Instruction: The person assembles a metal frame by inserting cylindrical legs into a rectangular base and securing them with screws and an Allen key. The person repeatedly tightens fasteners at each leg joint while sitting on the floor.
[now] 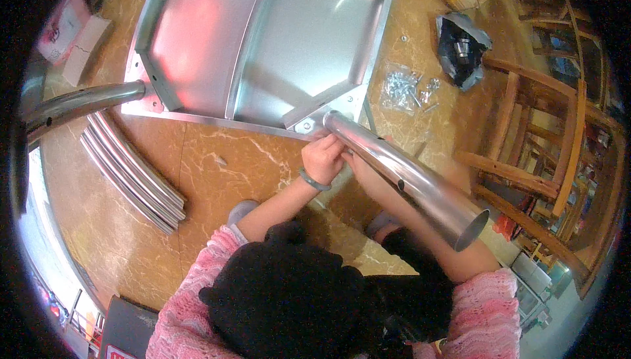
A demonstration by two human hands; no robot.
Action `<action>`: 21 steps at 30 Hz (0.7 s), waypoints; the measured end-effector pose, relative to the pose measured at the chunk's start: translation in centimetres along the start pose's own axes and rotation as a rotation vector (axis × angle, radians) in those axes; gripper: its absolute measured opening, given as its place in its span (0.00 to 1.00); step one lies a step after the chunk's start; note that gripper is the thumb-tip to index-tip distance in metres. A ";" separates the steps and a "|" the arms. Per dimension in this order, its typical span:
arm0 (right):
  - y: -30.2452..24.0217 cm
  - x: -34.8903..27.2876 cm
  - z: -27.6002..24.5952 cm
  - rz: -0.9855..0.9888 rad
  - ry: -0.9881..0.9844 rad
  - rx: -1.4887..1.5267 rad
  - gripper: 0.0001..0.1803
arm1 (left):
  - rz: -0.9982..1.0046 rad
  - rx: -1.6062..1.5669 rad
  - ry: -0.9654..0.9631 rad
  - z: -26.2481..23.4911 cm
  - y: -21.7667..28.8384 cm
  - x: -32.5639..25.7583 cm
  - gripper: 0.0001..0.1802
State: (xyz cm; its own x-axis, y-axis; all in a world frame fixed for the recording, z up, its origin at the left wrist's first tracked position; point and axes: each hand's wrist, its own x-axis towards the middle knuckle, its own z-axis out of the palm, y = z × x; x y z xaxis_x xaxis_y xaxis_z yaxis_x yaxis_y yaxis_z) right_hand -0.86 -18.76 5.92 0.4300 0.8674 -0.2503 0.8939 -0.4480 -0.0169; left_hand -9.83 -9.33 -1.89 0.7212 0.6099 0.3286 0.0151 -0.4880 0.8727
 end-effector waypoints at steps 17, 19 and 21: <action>0.9 0.3 -1.4 -0.413 0.179 -0.437 0.09 | -0.029 0.009 -0.023 0.1 0.1 -0.3 0.13; 0.7 0.6 -1.9 -0.123 0.014 -0.116 0.08 | -0.024 0.011 -0.012 0.2 0.1 -0.2 0.13; 0.5 0.9 -2.2 0.682 -0.527 0.889 0.09 | -0.023 0.004 0.005 0.3 0.0 -0.2 0.13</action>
State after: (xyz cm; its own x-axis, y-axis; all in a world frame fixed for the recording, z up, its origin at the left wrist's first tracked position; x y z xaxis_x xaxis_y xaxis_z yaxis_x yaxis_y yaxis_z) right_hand 0.25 -17.78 7.81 0.4864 0.2989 -0.8210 0.0226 -0.9437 -0.3302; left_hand -9.76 -9.61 -2.02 0.7175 0.6238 0.3101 0.0343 -0.4763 0.8786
